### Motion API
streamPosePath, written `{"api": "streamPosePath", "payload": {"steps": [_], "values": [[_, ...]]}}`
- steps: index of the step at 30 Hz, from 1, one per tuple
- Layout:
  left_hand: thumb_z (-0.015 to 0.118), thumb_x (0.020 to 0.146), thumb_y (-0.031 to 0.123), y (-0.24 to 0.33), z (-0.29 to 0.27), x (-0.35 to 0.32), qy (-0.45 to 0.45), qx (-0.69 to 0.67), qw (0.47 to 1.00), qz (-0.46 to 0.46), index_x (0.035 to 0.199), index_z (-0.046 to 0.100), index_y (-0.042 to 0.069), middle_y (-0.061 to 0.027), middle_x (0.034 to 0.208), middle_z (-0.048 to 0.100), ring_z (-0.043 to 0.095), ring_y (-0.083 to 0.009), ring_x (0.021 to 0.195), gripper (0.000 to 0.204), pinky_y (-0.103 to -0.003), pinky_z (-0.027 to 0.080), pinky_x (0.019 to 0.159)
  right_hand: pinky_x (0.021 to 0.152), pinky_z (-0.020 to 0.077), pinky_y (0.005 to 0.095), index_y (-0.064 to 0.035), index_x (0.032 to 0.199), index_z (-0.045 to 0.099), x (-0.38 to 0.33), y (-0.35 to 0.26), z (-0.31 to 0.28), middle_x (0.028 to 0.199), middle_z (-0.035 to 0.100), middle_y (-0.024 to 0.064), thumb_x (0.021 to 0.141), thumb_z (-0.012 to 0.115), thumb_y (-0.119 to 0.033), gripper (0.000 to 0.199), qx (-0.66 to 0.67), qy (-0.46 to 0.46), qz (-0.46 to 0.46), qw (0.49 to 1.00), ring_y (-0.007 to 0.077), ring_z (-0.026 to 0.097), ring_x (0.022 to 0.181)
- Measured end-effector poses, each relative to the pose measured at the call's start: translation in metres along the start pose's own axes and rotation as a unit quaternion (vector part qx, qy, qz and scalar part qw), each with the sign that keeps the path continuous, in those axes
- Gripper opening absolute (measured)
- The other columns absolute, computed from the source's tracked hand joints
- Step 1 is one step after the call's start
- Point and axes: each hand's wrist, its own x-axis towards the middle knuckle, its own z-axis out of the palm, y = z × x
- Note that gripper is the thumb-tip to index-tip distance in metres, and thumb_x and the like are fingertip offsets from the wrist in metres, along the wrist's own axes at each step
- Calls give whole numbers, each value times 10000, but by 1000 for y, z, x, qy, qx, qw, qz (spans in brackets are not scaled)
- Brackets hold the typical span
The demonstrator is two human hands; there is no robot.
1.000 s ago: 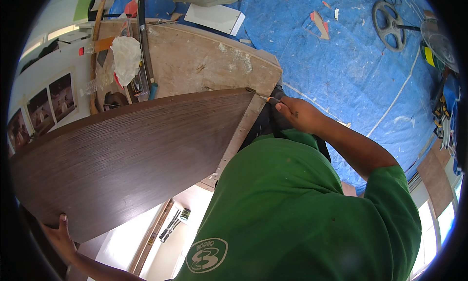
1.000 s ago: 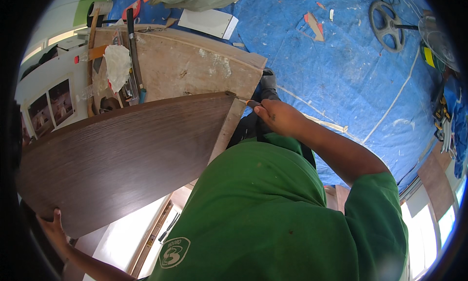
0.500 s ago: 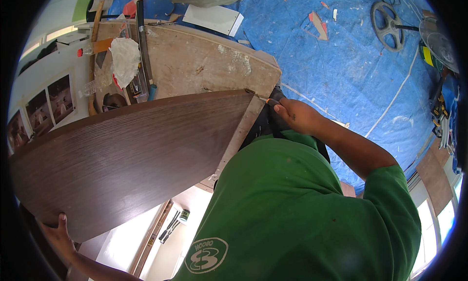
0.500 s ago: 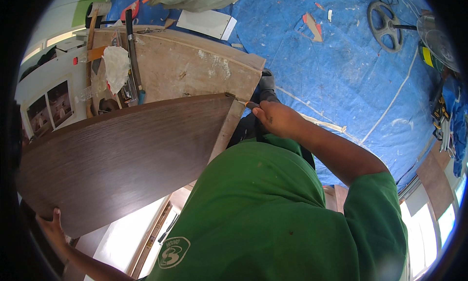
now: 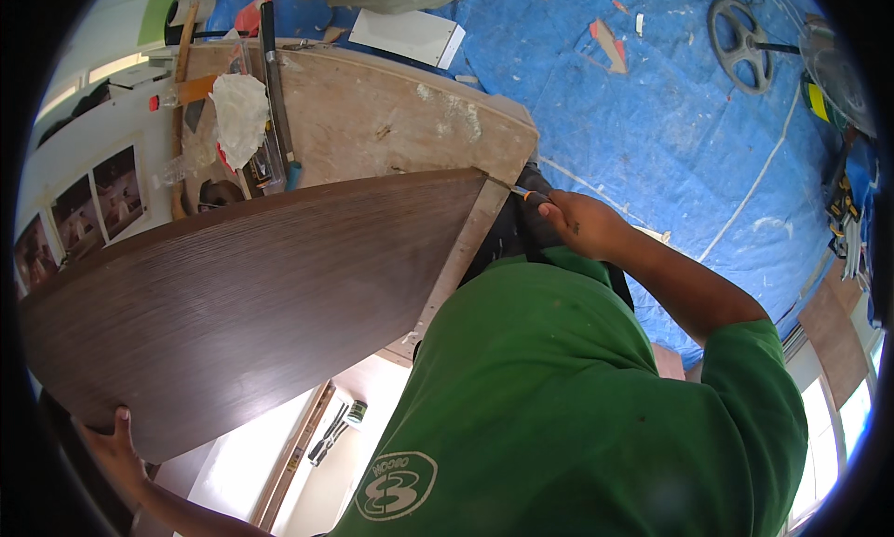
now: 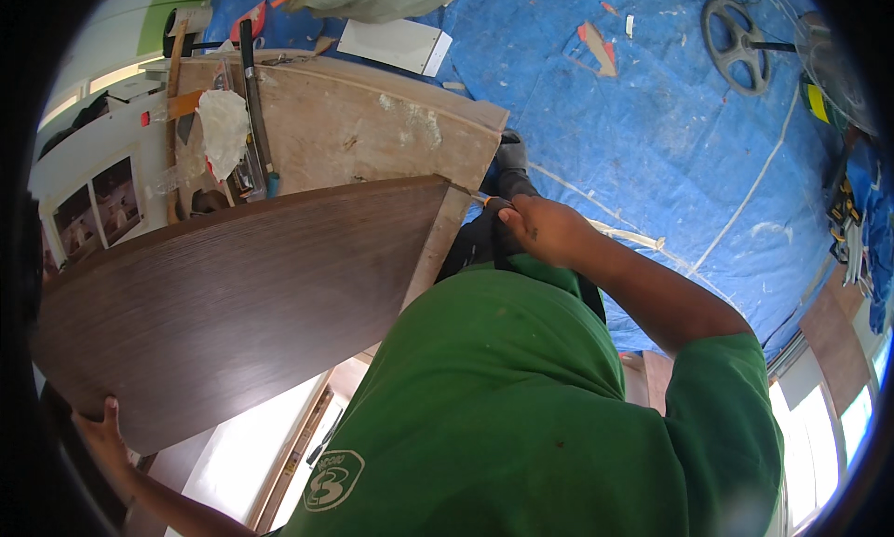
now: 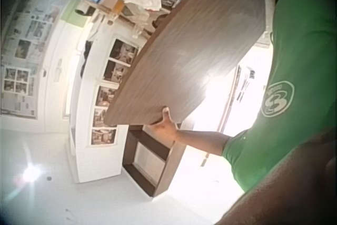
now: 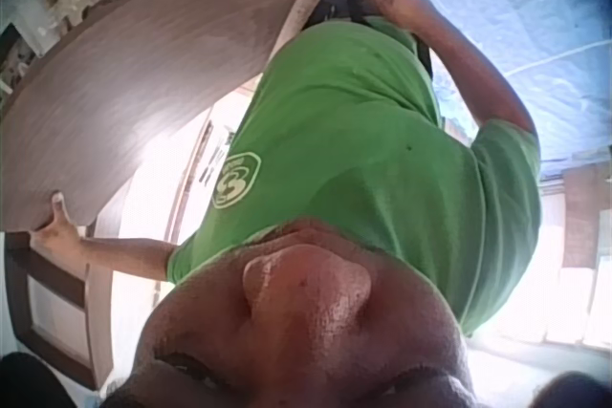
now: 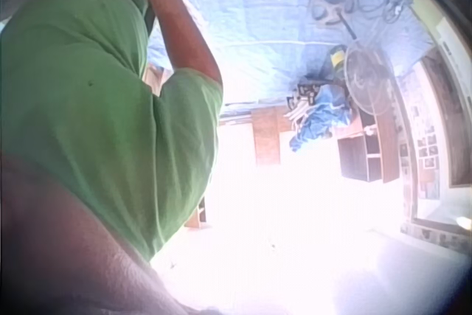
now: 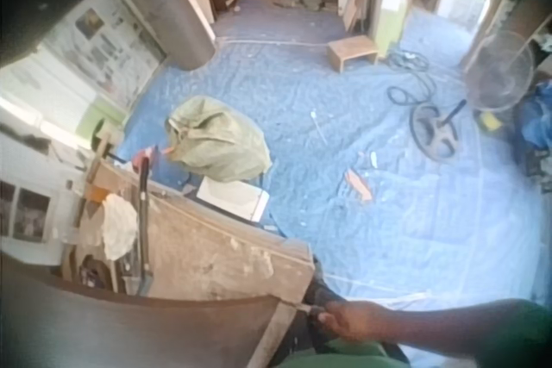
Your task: The person handles a cabinet door, places it on a workbench, and uses a utility knife to trim its edge. They then flip the door and inspect the surface.
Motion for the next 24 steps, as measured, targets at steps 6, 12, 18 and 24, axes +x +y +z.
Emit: {"api": "streamPosePath", "payload": {"steps": [6,12,18,24], "values": [[808,801,358,-1,0,0,11,19,1000,-1,1453,390,-68,-193,1424,501,457,-296,1313,884,-356,289,1126,711,472,512,-34,948,559,-5,7,3,795,612,231,1038,435,-402,398,13,7,-4,1000,435,618,803],[805,804,349,-2,1,0,10,13,1000,-1,1459,387,-61,-189,1435,491,446,-291,1323,879,-352,284,1128,722,473,510,-44,971,559,-10,10,-1,805,619,229,1041,427,-411,396,9,-1,8,1000,432,625,818],[800,804,336,-5,3,0,17,5,1000,1,1467,375,-60,-191,1454,472,432,-290,1336,882,-349,267,1139,757,476,505,-54,1113,552,-16,-6,-17,858,631,235,1053,389,-443,426,121,-13,2,993,433,634,864],[790,813,390,-1,1,-1,15,27,1000,5,1455,390,-39,-203,1439,484,440,-316,1336,870,-369,290,1131,797,479,511,-66,1164,551,7,-25,-21,920,643,242,1055,368,-455,443,52,-55,-7,997,439,627,916]]}}
